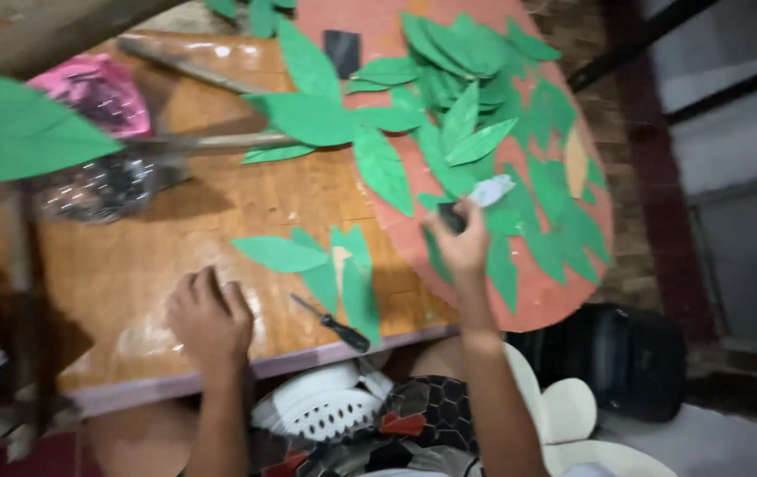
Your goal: Attaching green paper leaves to a larger craft structure to simulate a tree or plant.
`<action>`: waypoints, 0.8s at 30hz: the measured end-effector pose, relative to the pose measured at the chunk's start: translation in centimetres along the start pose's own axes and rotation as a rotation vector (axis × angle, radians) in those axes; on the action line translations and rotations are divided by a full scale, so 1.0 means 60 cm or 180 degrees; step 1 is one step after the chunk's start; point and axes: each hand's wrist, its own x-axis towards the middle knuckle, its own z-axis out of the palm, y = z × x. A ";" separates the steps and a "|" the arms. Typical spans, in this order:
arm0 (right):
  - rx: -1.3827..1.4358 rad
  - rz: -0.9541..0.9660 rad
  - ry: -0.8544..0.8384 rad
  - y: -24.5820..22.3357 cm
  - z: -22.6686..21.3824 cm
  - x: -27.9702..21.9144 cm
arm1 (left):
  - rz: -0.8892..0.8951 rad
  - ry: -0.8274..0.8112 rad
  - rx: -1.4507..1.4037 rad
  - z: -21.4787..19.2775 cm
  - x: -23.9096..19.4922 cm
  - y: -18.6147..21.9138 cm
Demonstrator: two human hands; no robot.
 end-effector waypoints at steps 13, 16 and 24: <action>-0.0909 -0.0385 -0.0057 -0.051 -0.063 0.035 | -0.0035 0.0063 0.0374 -0.016 -0.001 0.014; -0.1062 -0.0820 0.0076 -0.054 -0.068 -0.021 | -0.0019 -0.0002 0.0321 -0.014 -0.003 0.007; -0.1929 -0.0827 -0.0803 -0.141 0.027 -0.341 | -0.0106 0.0047 0.0232 -0.032 0.009 0.019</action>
